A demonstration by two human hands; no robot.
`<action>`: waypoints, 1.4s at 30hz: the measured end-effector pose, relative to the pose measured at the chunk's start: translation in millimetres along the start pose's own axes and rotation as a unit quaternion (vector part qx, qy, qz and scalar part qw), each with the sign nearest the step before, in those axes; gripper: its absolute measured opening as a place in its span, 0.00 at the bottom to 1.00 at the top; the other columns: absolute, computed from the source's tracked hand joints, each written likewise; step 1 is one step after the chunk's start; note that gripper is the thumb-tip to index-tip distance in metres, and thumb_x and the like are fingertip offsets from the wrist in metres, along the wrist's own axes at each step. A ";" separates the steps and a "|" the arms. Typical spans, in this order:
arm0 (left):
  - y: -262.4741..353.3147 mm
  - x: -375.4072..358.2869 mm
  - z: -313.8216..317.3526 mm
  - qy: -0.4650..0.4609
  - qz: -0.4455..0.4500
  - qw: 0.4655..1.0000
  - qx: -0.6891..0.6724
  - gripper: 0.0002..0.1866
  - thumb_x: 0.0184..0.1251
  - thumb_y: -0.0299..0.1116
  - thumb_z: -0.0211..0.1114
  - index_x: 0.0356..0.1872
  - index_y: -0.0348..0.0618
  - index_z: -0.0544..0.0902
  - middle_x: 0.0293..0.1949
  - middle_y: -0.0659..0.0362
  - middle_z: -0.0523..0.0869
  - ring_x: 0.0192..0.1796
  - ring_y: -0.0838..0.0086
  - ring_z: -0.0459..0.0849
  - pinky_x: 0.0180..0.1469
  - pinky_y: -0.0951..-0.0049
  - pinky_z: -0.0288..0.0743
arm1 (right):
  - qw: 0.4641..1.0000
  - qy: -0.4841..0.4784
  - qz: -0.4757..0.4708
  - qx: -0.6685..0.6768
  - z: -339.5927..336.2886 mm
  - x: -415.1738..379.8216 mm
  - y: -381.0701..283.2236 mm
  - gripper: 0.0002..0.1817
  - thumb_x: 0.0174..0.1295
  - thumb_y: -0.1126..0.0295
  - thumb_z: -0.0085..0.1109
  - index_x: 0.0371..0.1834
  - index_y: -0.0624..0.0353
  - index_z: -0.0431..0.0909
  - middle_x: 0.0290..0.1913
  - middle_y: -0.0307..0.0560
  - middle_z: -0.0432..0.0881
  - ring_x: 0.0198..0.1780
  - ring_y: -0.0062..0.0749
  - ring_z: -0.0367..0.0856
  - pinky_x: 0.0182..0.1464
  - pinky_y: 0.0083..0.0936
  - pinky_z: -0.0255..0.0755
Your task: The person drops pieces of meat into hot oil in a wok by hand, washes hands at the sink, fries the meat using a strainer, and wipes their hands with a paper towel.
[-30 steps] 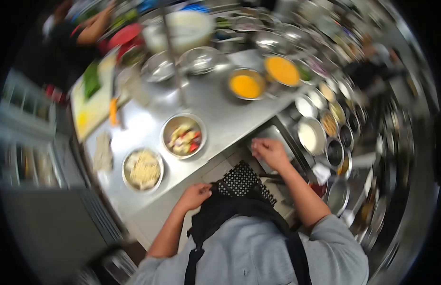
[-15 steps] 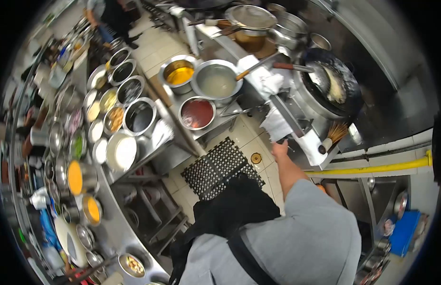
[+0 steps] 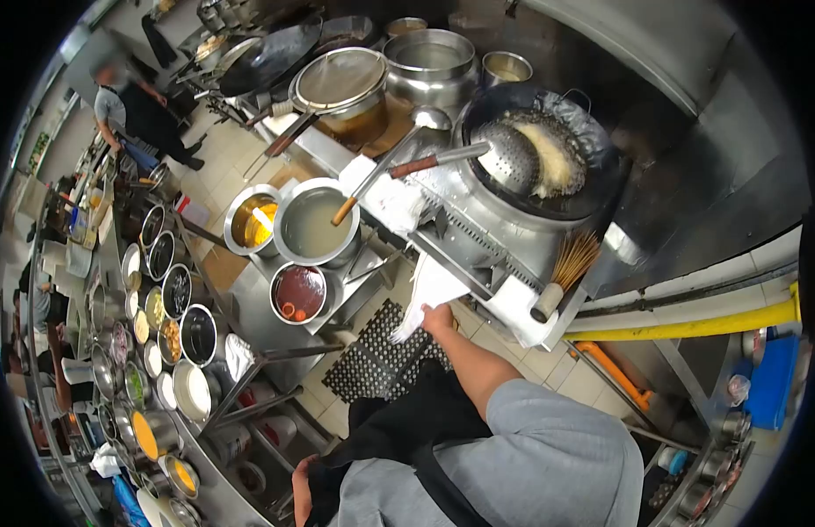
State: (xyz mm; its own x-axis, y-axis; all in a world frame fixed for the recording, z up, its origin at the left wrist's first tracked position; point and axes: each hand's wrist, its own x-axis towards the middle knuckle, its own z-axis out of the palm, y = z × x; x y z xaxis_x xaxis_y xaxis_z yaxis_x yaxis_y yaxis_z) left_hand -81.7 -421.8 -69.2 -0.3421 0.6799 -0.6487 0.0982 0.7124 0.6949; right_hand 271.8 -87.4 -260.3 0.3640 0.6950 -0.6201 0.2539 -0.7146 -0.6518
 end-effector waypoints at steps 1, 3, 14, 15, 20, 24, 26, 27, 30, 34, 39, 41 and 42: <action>6.4 7.2 4.7 -0.004 0.007 1.000 -0.005 0.16 0.62 0.24 0.53 0.50 0.32 0.80 0.43 0.56 0.85 0.45 0.75 0.81 0.52 0.74 0.73 | 0.995 0.032 -0.053 -0.082 9.3 22.5 17.8 0.20 0.56 0.58 0.64 0.29 0.70 0.81 0.27 0.58 0.84 0.23 0.44 0.83 0.29 0.39 0.76; 13.9 26.6 15.4 -0.037 0.036 0.998 0.036 0.14 0.63 0.21 0.54 0.49 0.32 0.80 0.43 0.56 0.85 0.44 0.75 0.82 0.51 0.75 0.73 | 0.991 0.039 -0.051 -0.120 -24.8 -18.4 -23.0 0.24 0.50 0.52 0.65 0.28 0.69 0.82 0.31 0.62 0.84 0.32 0.52 0.84 0.39 0.40 0.76; 181.0 142.4 65.2 -0.112 0.120 0.986 -0.039 0.16 0.62 0.26 0.65 0.50 0.31 0.78 0.41 0.55 0.85 0.43 0.74 0.83 0.47 0.75 0.76 | 0.867 -0.442 0.187 0.133 34.3 -64.6 -158.9 0.50 0.57 0.38 0.56 0.71 0.65 0.51 0.70 0.57 0.59 0.69 0.43 0.61 0.68 0.42 0.58; 195.9 157.3 66.9 -0.131 0.124 0.981 -0.067 0.17 0.62 0.27 0.65 0.51 0.31 0.78 0.42 0.54 0.85 0.42 0.75 0.83 0.47 0.75 0.76 | 0.826 -0.508 0.145 0.197 39.2 -73.7 -206.6 0.54 0.57 0.37 0.55 0.71 0.70 0.46 0.71 0.61 0.56 0.72 0.44 0.57 0.69 0.40 0.55; 261.2 233.9 73.6 -0.233 0.149 0.960 -0.048 0.19 0.63 0.26 0.64 0.53 0.30 0.76 0.46 0.53 0.84 0.48 0.73 0.82 0.51 0.76 0.76 | 0.708 -0.555 0.083 0.429 76.1 -116.6 -396.9 0.51 0.57 0.34 0.52 0.67 0.69 0.54 0.63 0.63 0.67 0.64 0.47 0.69 0.62 0.43 0.67; 304.3 278.4 86.9 -0.318 0.149 0.933 -0.071 0.20 0.62 0.26 0.64 0.55 0.30 0.75 0.47 0.53 0.84 0.49 0.73 0.81 0.53 0.75 0.74 | 0.751 -0.383 0.031 0.537 86.7 -104.6 -465.1 0.20 0.67 0.49 0.50 0.39 0.57 0.70 0.31 0.45 0.79 0.34 0.35 0.80 0.37 0.31 0.76; 315.5 294.4 97.2 -0.345 0.153 0.926 -0.033 0.20 0.62 0.27 0.64 0.55 0.30 0.75 0.47 0.53 0.84 0.49 0.73 0.81 0.53 0.75 0.74 | 0.808 -0.293 -0.060 0.508 66.8 -85.7 -465.8 0.09 0.68 0.62 0.51 0.36 0.55 0.69 0.21 0.36 0.69 0.19 0.24 0.68 0.19 0.23 0.61; 321.8 301.1 102.4 -0.358 0.153 0.921 -0.002 0.20 0.63 0.27 0.64 0.55 0.30 0.74 0.47 0.54 0.84 0.48 0.73 0.81 0.52 0.75 0.74 | 0.821 -0.251 -0.106 0.502 42.2 -88.4 -460.7 0.06 0.67 0.66 0.51 0.36 0.56 0.69 0.19 0.34 0.67 0.15 0.22 0.64 0.15 0.22 0.56; 340.0 302.6 117.7 -0.408 0.121 0.905 0.005 0.19 0.64 0.28 0.62 0.54 0.32 0.75 0.48 0.54 0.83 0.47 0.72 0.82 0.49 0.74 0.75 | 0.895 -0.073 -0.143 0.416 -40.1 -97.3 -418.9 0.09 0.67 0.69 0.49 0.45 0.61 0.72 0.19 0.37 0.69 0.12 0.22 0.64 0.13 0.22 0.60; 348.9 298.8 135.0 -0.431 0.129 0.892 0.046 0.18 0.65 0.28 0.61 0.54 0.33 0.74 0.47 0.54 0.83 0.44 0.72 0.83 0.45 0.74 0.75 | 0.892 0.226 -0.263 0.289 -190.8 -103.0 -299.8 0.30 0.55 0.84 0.49 0.64 0.55 0.68 0.32 0.44 0.78 0.26 0.20 0.74 0.31 0.21 0.73; 351.5 294.9 166.1 -0.447 0.140 0.882 0.045 0.17 0.65 0.28 0.62 0.53 0.33 0.75 0.47 0.54 0.83 0.44 0.72 0.83 0.45 0.75 0.75 | 0.820 0.545 -0.152 -0.082 -340.1 -103.7 -205.1 0.24 0.60 0.75 0.43 0.62 0.52 0.68 0.44 0.66 0.81 0.48 0.62 0.78 0.51 0.45 0.72; 356.5 287.6 185.1 -0.465 0.163 0.868 0.062 0.17 0.65 0.27 0.62 0.54 0.32 0.74 0.46 0.54 0.83 0.45 0.74 0.82 0.47 0.76 0.75 | 0.818 0.565 -0.086 -0.062 -370.6 -67.2 -164.2 0.26 0.58 0.74 0.45 0.63 0.52 0.68 0.44 0.67 0.80 0.50 0.62 0.77 0.53 0.47 0.71; 363.4 276.9 192.6 -0.467 0.188 0.861 0.068 0.18 0.64 0.27 0.63 0.54 0.32 0.75 0.45 0.56 0.83 0.45 0.75 0.81 0.49 0.76 0.75 | 0.818 0.565 -0.087 -0.057 -372.8 -64.8 -156.8 0.26 0.58 0.74 0.45 0.63 0.52 0.68 0.44 0.67 0.80 0.50 0.62 0.77 0.53 0.47 0.71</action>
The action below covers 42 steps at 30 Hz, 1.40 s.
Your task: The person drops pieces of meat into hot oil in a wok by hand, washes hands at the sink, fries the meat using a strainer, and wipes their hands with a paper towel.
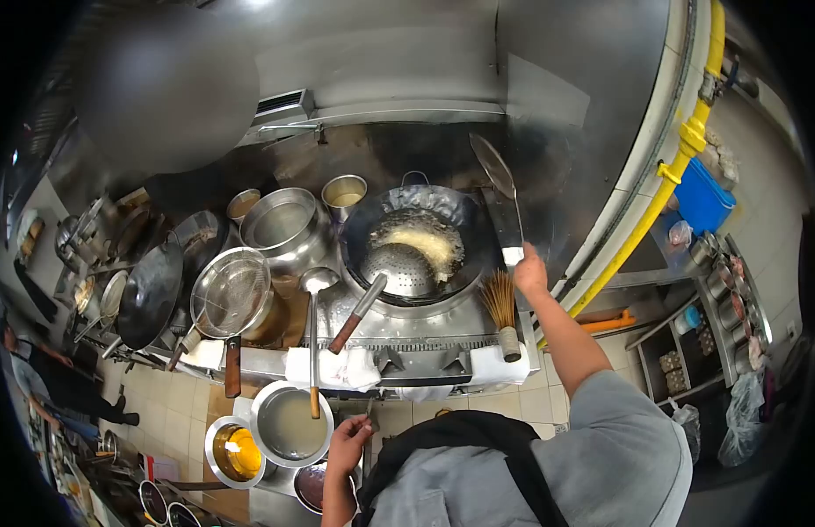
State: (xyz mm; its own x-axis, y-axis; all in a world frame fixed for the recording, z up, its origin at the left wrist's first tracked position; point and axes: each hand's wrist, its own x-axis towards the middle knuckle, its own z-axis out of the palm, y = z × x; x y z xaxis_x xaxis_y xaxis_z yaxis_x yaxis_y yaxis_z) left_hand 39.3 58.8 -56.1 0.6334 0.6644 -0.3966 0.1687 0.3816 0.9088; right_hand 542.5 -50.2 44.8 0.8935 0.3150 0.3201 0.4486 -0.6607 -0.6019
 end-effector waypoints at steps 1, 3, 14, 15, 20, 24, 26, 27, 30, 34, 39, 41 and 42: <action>7.3 3.3 7.7 0.002 0.001 1.000 0.004 0.18 0.64 0.27 0.63 0.54 0.32 0.75 0.45 0.56 0.83 0.45 0.75 0.81 0.49 0.76 0.75 | 0.998 -0.027 0.042 -0.026 3.1 -3.2 7.7 0.26 0.57 0.73 0.46 0.63 0.53 0.68 0.45 0.67 0.80 0.50 0.61 0.77 0.53 0.47 0.70; 18.2 7.1 21.2 -0.034 0.052 0.997 0.053 0.17 0.67 0.27 0.60 0.55 0.36 0.74 0.46 0.58 0.83 0.45 0.74 0.81 0.48 0.74 0.75 | 0.994 -0.057 0.083 -0.048 13.7 -10.0 30.9 0.27 0.56 0.73 0.47 0.63 0.54 0.68 0.46 0.67 0.80 0.50 0.61 0.77 0.54 0.47 0.70; 40.5 -1.1 49.7 -0.020 0.026 0.999 0.033 0.16 0.65 0.25 0.63 0.53 0.34 0.76 0.45 0.59 0.83 0.45 0.76 0.81 0.50 0.76 0.75 | 0.986 -0.091 -0.012 0.138 -6.4 -9.8 34.9 0.22 0.58 0.74 0.47 0.58 0.60 0.73 0.51 0.65 0.78 0.54 0.58 0.76 0.57 0.38 0.69; 46.8 0.5 50.3 -0.016 0.046 0.997 0.060 0.16 0.65 0.25 0.63 0.53 0.34 0.76 0.44 0.59 0.83 0.45 0.77 0.80 0.50 0.76 0.75 | 0.988 -0.103 -0.011 0.112 -5.6 -11.2 27.7 0.22 0.58 0.74 0.47 0.58 0.60 0.73 0.50 0.66 0.78 0.54 0.58 0.76 0.57 0.38 0.69; 61.7 -2.4 44.8 0.017 0.089 0.995 0.040 0.15 0.65 0.24 0.62 0.52 0.35 0.77 0.44 0.61 0.83 0.44 0.78 0.80 0.49 0.77 0.75 | 0.989 -0.071 -0.084 0.097 59.3 -18.4 52.9 0.25 0.54 0.77 0.45 0.58 0.58 0.74 0.38 0.63 0.82 0.39 0.55 0.82 0.41 0.42 0.76; 63.7 -9.4 39.7 0.021 0.083 0.996 0.023 0.13 0.66 0.24 0.60 0.50 0.36 0.77 0.43 0.62 0.83 0.44 0.79 0.80 0.49 0.78 0.75 | 0.886 -0.268 0.200 0.321 62.9 -19.0 18.0 0.25 0.57 0.78 0.43 0.61 0.55 0.70 0.25 0.51 0.78 0.19 0.38 0.75 0.19 0.34 0.68; 63.5 -6.2 36.5 0.006 0.089 0.995 0.035 0.12 0.66 0.24 0.60 0.50 0.35 0.77 0.43 0.61 0.83 0.44 0.79 0.81 0.47 0.78 0.75 | 0.800 -0.294 0.266 0.451 59.2 -15.7 1.4 0.26 0.59 0.80 0.41 0.63 0.52 0.64 0.19 0.38 0.67 0.13 0.21 0.60 0.13 0.20 0.53; 64.3 -1.6 34.0 0.005 0.091 0.995 0.033 0.12 0.66 0.24 0.60 0.50 0.35 0.77 0.43 0.61 0.83 0.44 0.79 0.81 0.47 0.78 0.75 | 0.801 -0.293 0.264 0.451 54.8 -13.3 -5.3 0.26 0.59 0.80 0.41 0.63 0.52 0.64 0.19 0.38 0.67 0.13 0.21 0.60 0.13 0.20 0.53; 70.3 8.1 29.7 0.002 0.117 0.991 0.060 0.13 0.66 0.24 0.60 0.50 0.35 0.77 0.43 0.60 0.83 0.44 0.78 0.81 0.46 0.78 0.75 | 0.765 -0.302 0.302 0.482 44.0 -6.3 -12.1 0.22 0.60 0.80 0.43 0.59 0.51 0.64 0.19 0.36 0.66 0.13 0.19 0.59 0.13 0.19 0.52; 70.2 15.9 30.9 0.006 0.096 0.994 0.055 0.14 0.64 0.25 0.62 0.50 0.34 0.77 0.43 0.59 0.83 0.45 0.77 0.80 0.48 0.76 0.75 | 0.712 -0.334 0.313 0.533 25.4 5.6 -2.6 0.16 0.61 0.78 0.46 0.52 0.49 0.67 0.19 0.35 0.66 0.14 0.17 0.59 0.14 0.17 0.53; 62.2 14.7 36.5 -0.003 0.039 0.999 0.026 0.15 0.63 0.25 0.64 0.51 0.34 0.77 0.44 0.58 0.83 0.46 0.77 0.80 0.51 0.76 0.75 | 0.845 -0.215 0.229 0.432 -4.1 16.8 10.3 0.21 0.61 0.77 0.45 0.59 0.53 0.68 0.25 0.44 0.76 0.18 0.31 0.72 0.18 0.27 0.65; 55.7 21.0 34.9 -0.007 0.036 0.999 0.035 0.16 0.63 0.25 0.64 0.51 0.34 0.77 0.46 0.58 0.83 0.46 0.76 0.80 0.51 0.76 0.74 | 0.964 -0.088 0.098 0.230 13.1 28.6 40.7 0.22 0.58 0.78 0.45 0.58 0.55 0.70 0.33 0.52 0.79 0.29 0.43 0.77 0.30 0.33 0.71; 51.6 25.9 32.9 -0.020 0.054 0.997 0.046 0.15 0.64 0.25 0.63 0.51 0.35 0.77 0.45 0.58 0.83 0.45 0.76 0.81 0.50 0.75 0.75 | 0.998 0.040 -0.045 0.011 15.8 25.9 44.5 0.23 0.56 0.78 0.46 0.58 0.57 0.71 0.41 0.61 0.82 0.40 0.55 0.82 0.42 0.40 0.76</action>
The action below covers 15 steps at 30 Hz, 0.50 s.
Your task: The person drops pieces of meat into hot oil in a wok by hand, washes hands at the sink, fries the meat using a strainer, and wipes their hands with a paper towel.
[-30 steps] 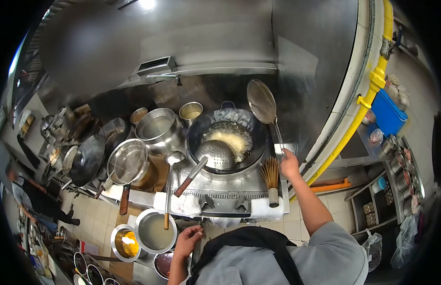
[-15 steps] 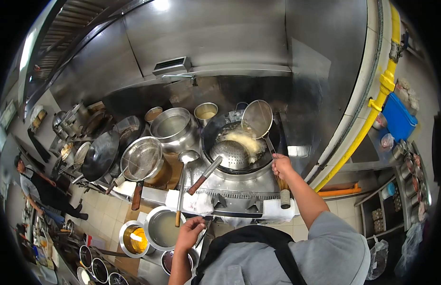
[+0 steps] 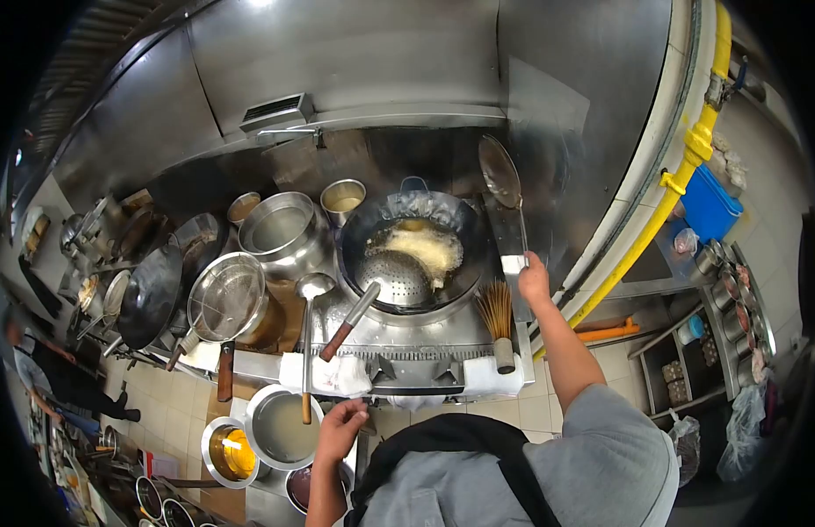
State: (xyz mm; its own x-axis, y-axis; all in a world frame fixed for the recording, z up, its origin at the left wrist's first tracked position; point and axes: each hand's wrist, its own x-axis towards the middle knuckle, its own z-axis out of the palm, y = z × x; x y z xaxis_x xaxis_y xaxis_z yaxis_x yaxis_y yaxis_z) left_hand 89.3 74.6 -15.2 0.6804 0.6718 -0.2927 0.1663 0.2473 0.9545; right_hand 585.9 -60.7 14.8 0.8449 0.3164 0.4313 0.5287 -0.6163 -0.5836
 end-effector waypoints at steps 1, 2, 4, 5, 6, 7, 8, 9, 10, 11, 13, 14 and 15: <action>-3.3 2.5 -1.7 -0.011 0.019 1.000 0.011 0.15 0.64 0.25 0.63 0.52 0.36 0.77 0.44 0.59 0.84 0.44 0.76 0.81 0.49 0.74 0.76 | 1.000 -0.004 0.001 -0.002 -0.4 -3.5 5.1 0.23 0.56 0.78 0.46 0.58 0.57 0.71 0.41 0.61 0.82 0.40 0.55 0.82 0.42 0.40 0.76; 4.5 3.7 1.5 -0.008 0.018 1.000 0.011 0.16 0.64 0.25 0.62 0.52 0.35 0.76 0.44 0.59 0.83 0.44 0.76 0.81 0.49 0.74 0.75 | 0.997 -0.049 0.055 -0.016 -8.0 -7.8 2.5 0.23 0.55 0.77 0.46 0.56 0.58 0.72 0.45 0.65 0.80 0.48 0.57 0.78 0.50 0.42 0.72; 18.8 6.5 3.4 -0.004 0.029 0.999 0.036 0.16 0.63 0.26 0.63 0.52 0.34 0.77 0.44 0.59 0.83 0.45 0.77 0.80 0.49 0.76 0.74 | 0.992 -0.092 0.078 -0.043 -1.2 -14.9 19.1 0.24 0.55 0.76 0.45 0.58 0.58 0.72 0.47 0.69 0.79 0.52 0.59 0.77 0.54 0.43 0.71; 24.4 8.8 3.5 -0.003 0.045 0.997 0.063 0.17 0.63 0.28 0.64 0.51 0.33 0.77 0.44 0.59 0.83 0.46 0.78 0.79 0.49 0.77 0.74 | 0.991 -0.097 0.078 -0.045 -3.4 -19.9 15.9 0.24 0.55 0.76 0.45 0.58 0.58 0.72 0.47 0.69 0.79 0.52 0.59 0.77 0.54 0.43 0.71; 28.7 13.7 1.3 0.000 0.038 0.997 0.072 0.17 0.60 0.28 0.65 0.50 0.34 0.78 0.45 0.54 0.83 0.47 0.72 0.80 0.50 0.72 0.74 | 0.989 -0.093 0.111 -0.040 -14.4 -24.1 1.1 0.24 0.55 0.76 0.46 0.57 0.59 0.73 0.49 0.68 0.78 0.54 0.59 0.76 0.57 0.42 0.70; 36.1 18.9 -0.2 0.002 0.037 0.997 0.071 0.17 0.60 0.28 0.65 0.50 0.34 0.78 0.45 0.54 0.83 0.47 0.72 0.80 0.50 0.72 0.74 | 0.985 -0.089 0.143 -0.036 -24.7 -26.4 -12.4 0.23 0.54 0.76 0.46 0.56 0.61 0.74 0.51 0.67 0.77 0.56 0.58 0.74 0.59 0.41 0.69; 45.1 21.9 -2.0 0.043 0.108 0.973 0.200 0.18 0.58 0.28 0.65 0.50 0.35 0.78 0.48 0.51 0.82 0.50 0.66 0.80 0.53 0.69 0.73 | 0.985 -0.092 0.143 -0.038 -33.8 -30.9 -22.0 0.23 0.54 0.76 0.46 0.56 0.61 0.74 0.51 0.67 0.77 0.56 0.58 0.74 0.59 0.41 0.69; 52.9 25.9 -4.5 0.083 0.176 0.926 0.324 0.19 0.57 0.29 0.66 0.50 0.36 0.79 0.50 0.47 0.80 0.52 0.59 0.79 0.55 0.65 0.72 | 0.988 -0.088 0.128 -0.025 -42.5 -35.9 -30.2 0.23 0.55 0.76 0.46 0.57 0.60 0.73 0.51 0.66 0.78 0.56 0.58 0.75 0.58 0.40 0.69; 54.0 38.4 -10.5 0.100 0.219 0.904 0.353 0.19 0.55 0.29 0.66 0.50 0.36 0.79 0.52 0.46 0.78 0.54 0.54 0.76 0.57 0.62 0.70 | 0.990 -0.084 0.113 -0.012 -46.5 -39.6 -33.7 0.23 0.56 0.77 0.46 0.57 0.60 0.73 0.50 0.66 0.79 0.55 0.59 0.76 0.58 0.39 0.69; 52.5 54.9 -16.5 0.115 0.261 0.879 0.381 0.20 0.54 0.29 0.65 0.50 0.36 0.79 0.54 0.44 0.76 0.56 0.50 0.74 0.59 0.60 0.68 | 0.990 -0.086 0.113 -0.013 -46.2 -41.9 -25.8 0.23 0.56 0.77 0.46 0.57 0.60 0.73 0.50 0.66 0.79 0.55 0.59 0.76 0.58 0.39 0.69; 58.8 82.7 -18.9 0.189 0.326 0.803 0.461 0.18 0.52 0.29 0.67 0.46 0.37 0.81 0.50 0.44 0.78 0.54 0.51 0.76 0.59 0.59 0.68 | 0.995 -0.068 -0.065 0.037 -47.2 -42.6 -6.1 0.23 0.58 0.77 0.46 0.59 0.59 0.71 0.39 0.59 0.83 0.41 0.49 0.82 0.45 0.34 0.75; 57.1 100.8 -22.2 0.189 0.326 0.803 0.461 0.18 0.52 0.29 0.67 0.46 0.37 0.81 0.50 0.44 0.78 0.54 0.51 0.76 0.59 0.59 0.68 | 0.995 -0.068 -0.064 0.037 -58.2 -43.0 -12.3 0.23 0.58 0.77 0.46 0.59 0.59 0.71 0.39 0.59 0.83 0.41 0.49 0.82 0.45 0.34 0.75; 52.0 119.1 -26.8 0.186 0.314 0.780 0.508 0.20 0.52 0.32 0.67 0.48 0.36 0.80 0.51 0.44 0.78 0.55 0.50 0.76 0.58 0.58 0.69 | 0.986 -0.134 -0.006 0.097 -82.2 -46.6 -27.3 0.22 0.57 0.77 0.46 0.58 0.62 0.73 0.46 0.61 0.80 0.50 0.50 0.79 0.53 0.33 0.70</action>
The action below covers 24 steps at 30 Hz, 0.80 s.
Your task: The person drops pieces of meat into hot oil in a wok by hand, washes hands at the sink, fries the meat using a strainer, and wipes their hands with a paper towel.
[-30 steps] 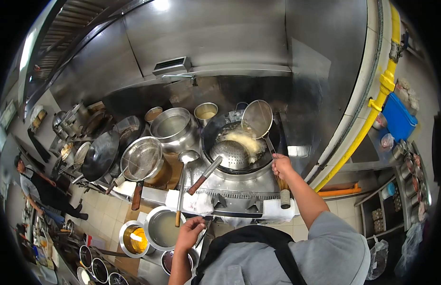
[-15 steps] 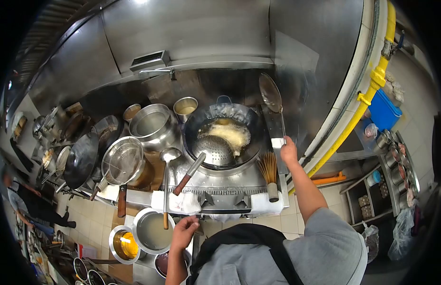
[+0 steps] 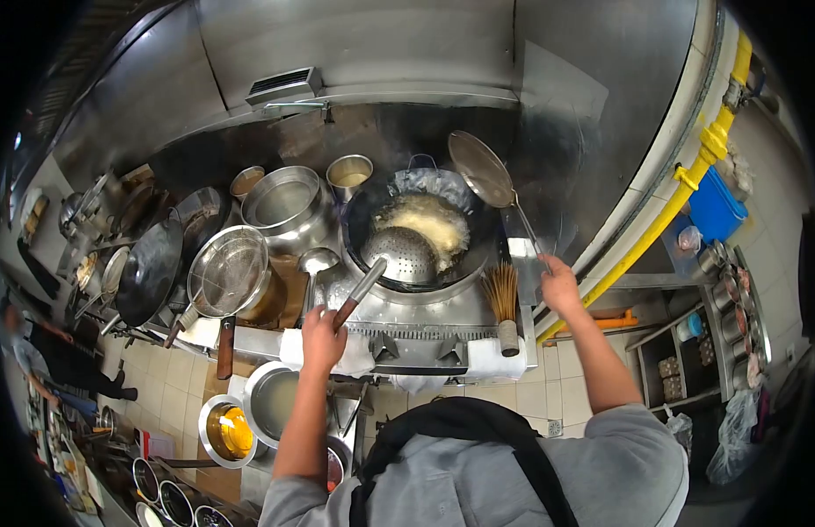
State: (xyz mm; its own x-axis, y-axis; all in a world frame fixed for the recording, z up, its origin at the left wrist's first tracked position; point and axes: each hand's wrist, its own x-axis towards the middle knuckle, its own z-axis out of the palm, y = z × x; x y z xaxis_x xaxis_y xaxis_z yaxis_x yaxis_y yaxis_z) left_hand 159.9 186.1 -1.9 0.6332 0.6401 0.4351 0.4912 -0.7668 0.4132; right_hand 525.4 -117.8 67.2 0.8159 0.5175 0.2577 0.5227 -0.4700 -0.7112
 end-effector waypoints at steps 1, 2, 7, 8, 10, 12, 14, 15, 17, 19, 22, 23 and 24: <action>-7.2 7.6 9.2 -0.019 0.008 0.999 0.049 0.22 0.53 0.34 0.67 0.50 0.36 0.79 0.52 0.44 0.78 0.55 0.50 0.75 0.58 0.58 0.69 | 0.999 -0.030 0.027 0.035 -8.0 -6.6 -8.0 0.22 0.57 0.77 0.46 0.57 0.64 0.73 0.50 0.62 0.79 0.54 0.51 0.77 0.57 0.32 0.68; -7.3 16.1 15.1 -0.019 0.009 0.999 0.048 0.22 0.53 0.34 0.67 0.50 0.36 0.79 0.52 0.44 0.78 0.55 0.50 0.75 0.58 0.58 0.69 | 0.994 -0.059 0.056 0.068 -16.0 -13.2 -15.9 0.22 0.56 0.78 0.46 0.56 0.65 0.74 0.54 0.63 0.78 0.59 0.52 0.75 0.61 0.31 0.66; -17.0 41.3 50.7 -0.216 -0.088 0.971 0.056 0.20 0.60 0.33 0.59 0.54 0.42 0.72 0.49 0.44 0.80 0.48 0.51 0.81 0.48 0.54 0.75 | 0.990 -0.129 0.058 -0.006 -25.0 -36.9 -35.8 0.22 0.57 0.78 0.46 0.57 0.65 0.74 0.53 0.62 0.78 0.57 0.50 0.76 0.61 0.30 0.66; -25.4 44.1 55.2 -0.238 -0.092 0.965 0.054 0.20 0.63 0.31 0.54 0.57 0.44 0.72 0.46 0.44 0.81 0.46 0.51 0.82 0.46 0.54 0.76 | 0.981 -0.158 0.111 0.010 -26.6 -41.1 -45.7 0.22 0.57 0.78 0.46 0.56 0.65 0.74 0.54 0.62 0.78 0.58 0.50 0.75 0.61 0.30 0.65; -31.3 47.0 47.7 -0.202 -0.072 0.973 0.083 0.23 0.65 0.29 0.48 0.63 0.51 0.69 0.43 0.43 0.82 0.43 0.51 0.84 0.44 0.53 0.77 | 0.953 -0.208 0.219 0.033 -30.1 -49.6 -65.8 0.21 0.56 0.78 0.46 0.56 0.65 0.74 0.56 0.63 0.76 0.60 0.50 0.73 0.63 0.30 0.63; -30.6 59.7 30.2 -0.178 -0.059 0.975 0.116 0.23 0.65 0.32 0.51 0.63 0.54 0.70 0.41 0.44 0.83 0.42 0.50 0.83 0.42 0.52 0.76 | 0.980 -0.187 0.068 -0.024 -21.2 -53.7 -41.7 0.21 0.57 0.78 0.47 0.56 0.64 0.74 0.45 0.60 0.81 0.48 0.45 0.80 0.52 0.30 0.71; -22.3 67.4 8.0 -0.174 -0.044 0.973 0.142 0.26 0.64 0.32 0.53 0.65 0.60 0.70 0.39 0.47 0.83 0.41 0.53 0.84 0.41 0.55 0.77 | 0.984 -0.170 -0.031 -0.039 -11.6 -51.9 -21.9 0.21 0.58 0.79 0.46 0.56 0.63 0.74 0.35 0.56 0.81 0.33 0.38 0.80 0.39 0.30 0.73; -21.1 71.1 2.3 -0.175 -0.034 0.972 0.151 0.26 0.63 0.31 0.52 0.65 0.61 0.70 0.39 0.48 0.83 0.40 0.54 0.84 0.40 0.55 0.77 | 0.984 -0.166 -0.055 -0.036 -11.9 -51.5 -25.5 0.21 0.59 0.79 0.46 0.56 0.63 0.74 0.32 0.54 0.81 0.28 0.35 0.79 0.34 0.29 0.73; -16.3 77.7 -9.4 -0.172 -0.023 0.972 0.158 0.27 0.62 0.29 0.52 0.64 0.64 0.71 0.39 0.50 0.84 0.40 0.55 0.85 0.40 0.56 0.78 | 0.978 -0.206 0.041 0.000 -17.4 -50.6 -52.1 0.21 0.60 0.79 0.45 0.58 0.62 0.73 0.26 0.48 0.77 0.18 0.28 0.72 0.23 0.28 0.68; -6.6 82.9 -19.8 -0.180 -0.030 0.970 0.162 0.27 0.62 0.30 0.52 0.64 0.63 0.71 0.40 0.50 0.84 0.40 0.55 0.85 0.41 0.57 0.78 | 0.935 -0.268 0.221 0.072 -22.5 -43.7 -74.1 0.22 0.62 0.79 0.42 0.61 0.61 0.69 0.23 0.43 0.73 0.13 0.25 0.65 0.14 0.25 0.61; 12.8 87.0 -28.6 -0.197 -0.035 0.965 0.169 0.26 0.62 0.30 0.52 0.63 0.59 0.72 0.41 0.49 0.84 0.42 0.56 0.85 0.42 0.58 0.79 | 0.903 -0.300 0.278 0.130 -23.3 -35.8 -85.5 0.23 0.62 0.79 0.42 0.62 0.61 0.66 0.20 0.37 0.69 0.13 0.22 0.63 0.13 0.23 0.56; 22.4 86.5 -31.4 -0.206 -0.039 0.962 0.176 0.26 0.62 0.30 0.52 0.63 0.57 0.72 0.41 0.48 0.84 0.42 0.56 0.85 0.43 0.58 0.78 | 0.884 -0.307 0.309 0.167 -26.5 -35.7 -96.3 0.21 0.61 0.79 0.44 0.59 0.63 0.65 0.20 0.36 0.68 0.13 0.21 0.62 0.14 0.21 0.54; 30.2 85.4 -33.1 -0.216 -0.043 0.958 0.183 0.26 0.62 0.30 0.52 0.63 0.55 0.72 0.40 0.48 0.84 0.42 0.55 0.85 0.43 0.59 0.78 | 0.883 -0.306 0.311 0.170 -25.8 -32.7 -94.4 0.21 0.61 0.79 0.44 0.59 0.63 0.65 0.20 0.36 0.68 0.13 0.21 0.62 0.14 0.21 0.54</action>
State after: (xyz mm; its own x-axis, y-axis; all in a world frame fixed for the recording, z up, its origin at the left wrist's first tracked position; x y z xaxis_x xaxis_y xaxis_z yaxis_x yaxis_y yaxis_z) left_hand 208.9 219.2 74.2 0.7309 0.6825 0.0068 0.6792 -0.7283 0.0909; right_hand 455.8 -108.8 142.7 0.5786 0.5727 -0.5808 -0.1701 -0.6117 -0.7726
